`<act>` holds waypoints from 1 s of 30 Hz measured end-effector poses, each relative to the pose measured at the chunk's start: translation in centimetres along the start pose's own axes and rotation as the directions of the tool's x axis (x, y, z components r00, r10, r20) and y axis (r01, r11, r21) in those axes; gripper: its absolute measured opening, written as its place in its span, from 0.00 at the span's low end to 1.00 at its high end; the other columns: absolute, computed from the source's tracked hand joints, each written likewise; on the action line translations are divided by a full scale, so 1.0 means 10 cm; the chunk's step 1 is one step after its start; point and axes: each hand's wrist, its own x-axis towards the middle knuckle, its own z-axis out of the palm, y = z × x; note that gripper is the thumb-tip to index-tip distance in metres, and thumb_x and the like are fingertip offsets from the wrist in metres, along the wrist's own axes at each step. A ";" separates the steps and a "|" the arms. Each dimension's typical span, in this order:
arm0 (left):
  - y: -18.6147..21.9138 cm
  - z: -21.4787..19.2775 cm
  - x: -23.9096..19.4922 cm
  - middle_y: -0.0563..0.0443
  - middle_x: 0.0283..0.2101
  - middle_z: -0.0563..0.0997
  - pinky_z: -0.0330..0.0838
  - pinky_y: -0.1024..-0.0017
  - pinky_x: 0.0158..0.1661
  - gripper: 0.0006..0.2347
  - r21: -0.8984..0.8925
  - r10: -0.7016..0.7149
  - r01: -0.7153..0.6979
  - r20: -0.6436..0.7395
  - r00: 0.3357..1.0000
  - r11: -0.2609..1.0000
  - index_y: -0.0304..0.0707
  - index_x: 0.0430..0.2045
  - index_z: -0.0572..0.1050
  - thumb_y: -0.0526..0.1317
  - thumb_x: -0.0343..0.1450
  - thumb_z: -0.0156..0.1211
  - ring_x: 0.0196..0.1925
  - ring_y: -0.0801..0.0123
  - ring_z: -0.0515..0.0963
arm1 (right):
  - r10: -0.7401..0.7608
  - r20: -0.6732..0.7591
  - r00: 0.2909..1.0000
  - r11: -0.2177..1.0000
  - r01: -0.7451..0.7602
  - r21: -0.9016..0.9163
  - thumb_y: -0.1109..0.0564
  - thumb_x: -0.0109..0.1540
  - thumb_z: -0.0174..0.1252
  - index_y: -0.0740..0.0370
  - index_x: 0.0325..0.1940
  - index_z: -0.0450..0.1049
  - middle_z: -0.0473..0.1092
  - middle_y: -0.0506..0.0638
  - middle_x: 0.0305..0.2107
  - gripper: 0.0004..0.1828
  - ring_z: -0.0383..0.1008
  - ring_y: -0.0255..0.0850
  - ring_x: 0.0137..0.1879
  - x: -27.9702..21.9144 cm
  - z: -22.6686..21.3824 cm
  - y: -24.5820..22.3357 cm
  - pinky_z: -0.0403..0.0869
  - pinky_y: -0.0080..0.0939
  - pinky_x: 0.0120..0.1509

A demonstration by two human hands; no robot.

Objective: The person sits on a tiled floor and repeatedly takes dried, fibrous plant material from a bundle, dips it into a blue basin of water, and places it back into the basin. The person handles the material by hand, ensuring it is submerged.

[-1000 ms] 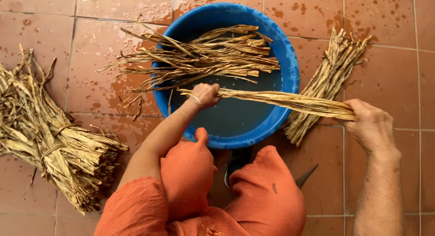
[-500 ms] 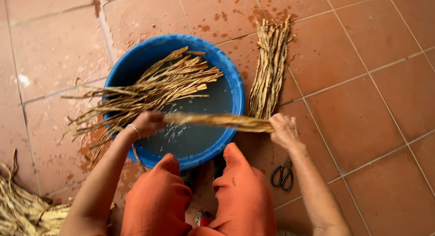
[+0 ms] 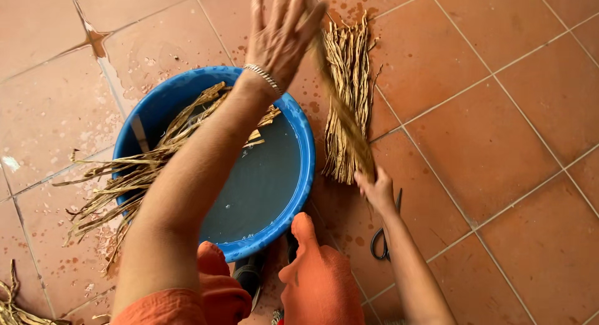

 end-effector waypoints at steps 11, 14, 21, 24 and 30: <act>0.66 0.21 -2.25 0.42 0.62 0.67 0.70 0.53 0.52 0.13 -0.551 0.197 0.268 0.643 0.740 0.790 0.45 0.46 0.78 0.42 0.67 0.65 0.54 0.50 0.76 | 0.258 -0.064 0.964 0.962 -0.262 -0.079 0.62 0.58 0.65 0.61 0.47 0.71 0.76 0.51 0.32 0.16 0.73 0.37 0.29 1.24 0.31 0.60 0.75 0.42 0.33; 0.50 0.44 -2.72 0.47 0.55 0.74 0.75 0.58 0.50 0.11 -0.580 0.123 0.444 0.690 0.713 0.683 0.48 0.43 0.80 0.42 0.67 0.66 0.49 0.51 0.81 | 0.296 -0.013 0.955 0.955 -0.296 0.012 0.65 0.57 0.65 0.65 0.50 0.71 0.75 0.54 0.33 0.18 0.74 0.38 0.30 1.24 0.30 0.69 0.75 0.43 0.36; 0.32 0.71 -3.10 0.48 0.46 0.80 0.78 0.61 0.46 0.09 -0.505 0.021 0.654 0.800 0.600 0.564 0.47 0.41 0.81 0.41 0.69 0.63 0.41 0.55 0.85 | 0.215 0.045 0.976 0.957 -0.219 0.189 0.61 0.58 0.66 0.65 0.76 0.53 0.65 0.65 0.57 0.45 0.67 0.48 0.57 1.26 0.25 0.55 0.68 0.54 0.69; 0.36 0.70 -3.20 0.47 0.45 0.81 0.77 0.61 0.48 0.09 -0.460 0.037 0.704 0.849 0.527 0.541 0.48 0.43 0.81 0.42 0.70 0.63 0.43 0.56 0.84 | 0.293 0.041 0.955 0.954 -0.295 0.056 0.58 0.60 0.67 0.63 0.80 0.41 0.42 0.65 0.74 0.52 0.46 0.52 0.78 1.21 0.33 0.64 0.52 0.56 0.77; 0.35 0.75 -3.40 0.47 0.48 0.82 0.77 0.63 0.51 0.10 -0.466 0.063 0.719 0.858 0.511 0.516 0.46 0.44 0.82 0.42 0.70 0.62 0.47 0.58 0.85 | 0.222 -0.107 0.969 0.973 -0.227 -0.044 0.55 0.62 0.64 0.62 0.78 0.53 0.51 0.60 0.75 0.43 0.54 0.51 0.79 0.96 0.50 1.06 0.59 0.51 0.80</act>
